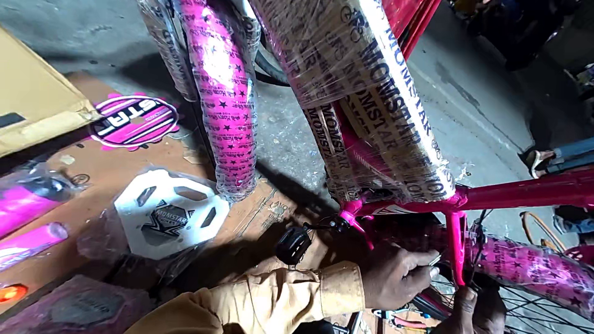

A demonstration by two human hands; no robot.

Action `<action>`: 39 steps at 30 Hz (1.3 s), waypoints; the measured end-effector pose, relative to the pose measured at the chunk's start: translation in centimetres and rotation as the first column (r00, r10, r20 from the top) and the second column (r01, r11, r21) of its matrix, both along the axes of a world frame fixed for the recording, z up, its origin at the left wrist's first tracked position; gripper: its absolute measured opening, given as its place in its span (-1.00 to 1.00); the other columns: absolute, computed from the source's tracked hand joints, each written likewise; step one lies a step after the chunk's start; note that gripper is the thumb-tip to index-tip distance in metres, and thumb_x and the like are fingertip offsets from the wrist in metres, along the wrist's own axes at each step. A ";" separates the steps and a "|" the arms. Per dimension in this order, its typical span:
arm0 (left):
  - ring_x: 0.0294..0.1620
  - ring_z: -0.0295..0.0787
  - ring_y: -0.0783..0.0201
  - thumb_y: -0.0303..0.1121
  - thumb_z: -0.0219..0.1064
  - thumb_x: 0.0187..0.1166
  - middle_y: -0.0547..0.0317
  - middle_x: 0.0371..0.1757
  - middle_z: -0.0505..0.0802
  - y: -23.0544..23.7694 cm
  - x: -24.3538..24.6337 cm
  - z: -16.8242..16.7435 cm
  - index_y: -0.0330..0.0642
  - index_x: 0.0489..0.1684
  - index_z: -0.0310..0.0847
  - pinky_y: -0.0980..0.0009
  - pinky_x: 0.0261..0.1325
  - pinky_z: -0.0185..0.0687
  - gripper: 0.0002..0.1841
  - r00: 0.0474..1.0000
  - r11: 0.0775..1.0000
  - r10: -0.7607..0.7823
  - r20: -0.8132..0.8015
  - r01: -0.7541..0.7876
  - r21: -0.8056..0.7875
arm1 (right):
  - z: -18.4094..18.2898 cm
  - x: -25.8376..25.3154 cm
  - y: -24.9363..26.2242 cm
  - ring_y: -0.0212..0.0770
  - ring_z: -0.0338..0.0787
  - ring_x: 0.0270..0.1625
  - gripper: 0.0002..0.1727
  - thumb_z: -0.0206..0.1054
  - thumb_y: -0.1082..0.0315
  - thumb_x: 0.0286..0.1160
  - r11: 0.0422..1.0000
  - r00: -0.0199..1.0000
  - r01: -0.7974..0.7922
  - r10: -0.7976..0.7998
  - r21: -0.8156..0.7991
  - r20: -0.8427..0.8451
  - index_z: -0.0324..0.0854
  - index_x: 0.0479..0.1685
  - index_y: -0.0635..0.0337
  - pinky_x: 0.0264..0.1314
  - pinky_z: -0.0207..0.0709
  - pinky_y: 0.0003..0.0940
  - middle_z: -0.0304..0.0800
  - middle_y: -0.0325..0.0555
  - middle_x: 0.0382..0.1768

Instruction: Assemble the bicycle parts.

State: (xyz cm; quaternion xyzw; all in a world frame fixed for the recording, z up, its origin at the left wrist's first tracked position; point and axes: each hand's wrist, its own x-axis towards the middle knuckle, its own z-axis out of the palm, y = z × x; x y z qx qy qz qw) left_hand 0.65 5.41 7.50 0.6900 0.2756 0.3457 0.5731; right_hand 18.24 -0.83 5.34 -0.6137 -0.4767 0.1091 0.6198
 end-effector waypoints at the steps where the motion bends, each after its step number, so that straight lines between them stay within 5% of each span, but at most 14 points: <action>1: -0.17 0.81 0.12 -0.20 -0.02 0.87 -0.11 -0.12 0.87 -0.5 0.3 -0.7 -0.28 0.68 0.43 0.12 0.11 0.71 -0.49 0.999 0.999 -0.027 0.044 0.028 -0.031 | 0.1 0.0 0.0 -0.52 0.58 0.45 -0.38 0.16 0.35 0.71 1.000 1.000 -0.007 0.007 -0.006 0.001 0.14 0.53 0.74 0.55 0.41 -0.63 0.54 0.14 0.41; 3: -0.26 0.73 0.21 -0.26 -0.03 0.87 -0.07 -0.18 0.82 -1.2 0.4 -1.9 -0.30 0.71 0.36 0.24 0.01 0.69 -0.49 0.984 0.992 -0.037 0.176 0.059 -0.116 | 0.0 0.2 0.0 -0.52 0.61 0.42 -0.39 0.17 0.36 0.70 1.000 1.000 -0.028 0.028 0.003 -0.001 0.16 0.52 0.73 0.52 0.45 -0.63 0.57 0.11 0.39; 7: -0.40 0.47 0.48 -0.32 -0.05 0.83 0.23 -0.33 0.68 -1.1 -0.1 -2.8 -0.29 0.44 0.64 0.50 -0.25 0.44 -0.57 0.915 0.964 0.208 0.345 -0.133 -0.229 | -0.2 0.5 -0.2 -0.48 0.62 0.43 -0.37 0.20 0.33 0.71 0.998 0.998 -0.056 0.056 0.012 -0.005 0.16 0.52 0.73 0.53 0.47 -0.59 0.58 0.09 0.39; 12: -0.03 0.72 0.35 -0.26 -0.10 0.85 0.13 -0.08 0.81 1.0 -1.3 -1.0 -0.21 0.19 0.71 0.29 0.13 0.64 -0.59 0.934 0.941 0.324 0.149 -0.302 -0.150 | -0.2 0.4 -0.2 -0.47 0.61 0.45 -0.35 0.20 0.30 0.72 1.000 0.999 -0.029 0.029 -0.002 0.017 0.15 0.54 0.74 0.54 0.45 -0.60 0.57 0.14 0.42; 20: -0.24 0.77 0.43 -0.30 0.19 0.72 0.26 -0.19 0.86 1.3 -1.1 0.4 -0.10 0.08 0.79 0.38 -0.13 0.73 -0.75 0.910 0.906 0.403 0.102 -0.380 -0.186 | -0.3 0.5 -0.1 -0.45 0.62 0.45 -0.34 0.24 0.29 0.70 1.000 1.000 -0.018 0.018 0.002 0.024 0.19 0.52 0.72 0.53 0.47 -0.59 0.58 0.13 0.41; 23: -0.59 0.63 0.41 -0.31 0.21 0.71 0.23 -0.48 0.78 1.8 -1.1 1.2 -0.18 0.01 0.78 0.46 -0.46 0.62 -0.77 0.910 0.908 0.388 0.146 -0.351 -0.228 | -0.6 0.7 -0.2 -0.43 0.62 0.46 -0.35 0.24 0.27 0.70 1.000 0.999 -0.013 0.013 0.003 0.031 0.22 0.52 0.69 0.53 0.48 -0.58 0.58 0.12 0.41; 26: -0.69 0.57 0.42 -0.35 0.19 0.74 0.18 -0.60 0.73 2.3 -1.4 1.9 -0.29 -0.04 0.78 0.52 -0.55 0.55 -0.75 0.933 0.931 0.312 0.177 -0.263 -0.255 | -0.6 0.7 -0.2 -0.45 0.63 0.45 -0.36 0.23 0.29 0.71 0.999 0.999 -0.030 0.030 0.014 0.030 0.21 0.52 0.69 0.52 0.49 -0.59 0.60 0.10 0.41; 33: -0.71 0.54 0.43 -0.35 0.16 0.79 0.11 -0.62 0.74 2.9 -1.6 3.1 -0.37 -0.05 0.75 0.57 -0.63 0.42 -0.72 0.932 0.920 0.232 0.279 -0.117 -0.373 | -0.3 0.1 -0.1 -0.46 0.66 0.41 -0.34 0.25 0.25 0.70 1.000 1.000 -0.016 0.016 0.020 0.027 0.23 0.50 0.70 0.49 0.52 -0.61 0.63 0.07 0.37; 39: -0.62 0.63 0.39 -0.34 0.07 0.82 0.10 -0.54 0.79 2.3 -1.1 2.5 -0.37 -0.06 0.74 0.52 -0.52 0.56 -0.68 0.918 0.951 0.209 0.338 -0.110 -0.289 | -0.4 0.0 0.0 -0.46 0.66 0.40 -0.34 0.25 0.24 0.70 0.999 1.000 -0.016 0.016 0.030 0.013 0.22 0.50 0.71 0.49 0.51 -0.61 0.62 0.09 0.37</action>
